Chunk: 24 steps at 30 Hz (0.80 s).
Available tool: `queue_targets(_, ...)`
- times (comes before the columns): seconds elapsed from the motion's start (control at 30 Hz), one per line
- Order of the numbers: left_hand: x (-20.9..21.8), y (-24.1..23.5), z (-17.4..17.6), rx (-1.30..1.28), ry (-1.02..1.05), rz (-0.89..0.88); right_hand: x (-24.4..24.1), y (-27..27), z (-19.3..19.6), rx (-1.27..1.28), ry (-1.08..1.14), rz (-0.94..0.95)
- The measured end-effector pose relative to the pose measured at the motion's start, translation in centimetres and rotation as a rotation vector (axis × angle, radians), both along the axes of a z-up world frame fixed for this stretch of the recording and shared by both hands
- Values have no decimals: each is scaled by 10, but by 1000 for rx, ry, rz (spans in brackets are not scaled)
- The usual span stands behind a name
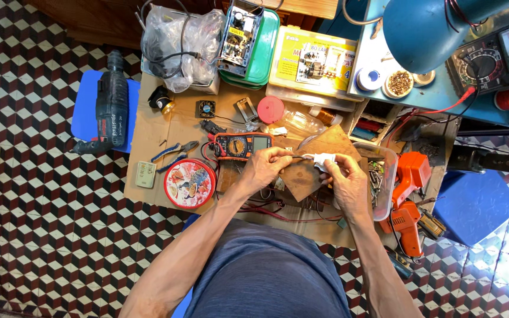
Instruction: The person strips insulation from wires using a wire stripper, then uses a soldering iron to solder connections on a small white electrical component. The person also uses pliers to cut and adjust wires during the process.
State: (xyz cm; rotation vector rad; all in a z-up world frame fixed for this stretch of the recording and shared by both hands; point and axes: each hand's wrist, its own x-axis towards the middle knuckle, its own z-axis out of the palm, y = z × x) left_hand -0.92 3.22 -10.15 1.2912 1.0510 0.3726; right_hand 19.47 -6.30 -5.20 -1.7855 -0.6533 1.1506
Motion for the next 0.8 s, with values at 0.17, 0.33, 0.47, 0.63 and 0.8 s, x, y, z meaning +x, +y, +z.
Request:
queue_targets(0.17,-9,5,18,-269,-60,130,-4,6,13,6,-495,113)
queue_targets(0.33,-20,4,36,-393,-157,211,-4,8,25,-54,-726,240)
queue_targets(0.47,-24,3,42,-477,-225,229,-3,8,24,35,-890,291)
queue_targets(0.63,-25,-2,49,-523,-218,233,-6,-7,33,235,-852,106)
queue_targets(0.8,-23,-11,58,-511,-185,227,-37,-27,48,-185,13,-214)
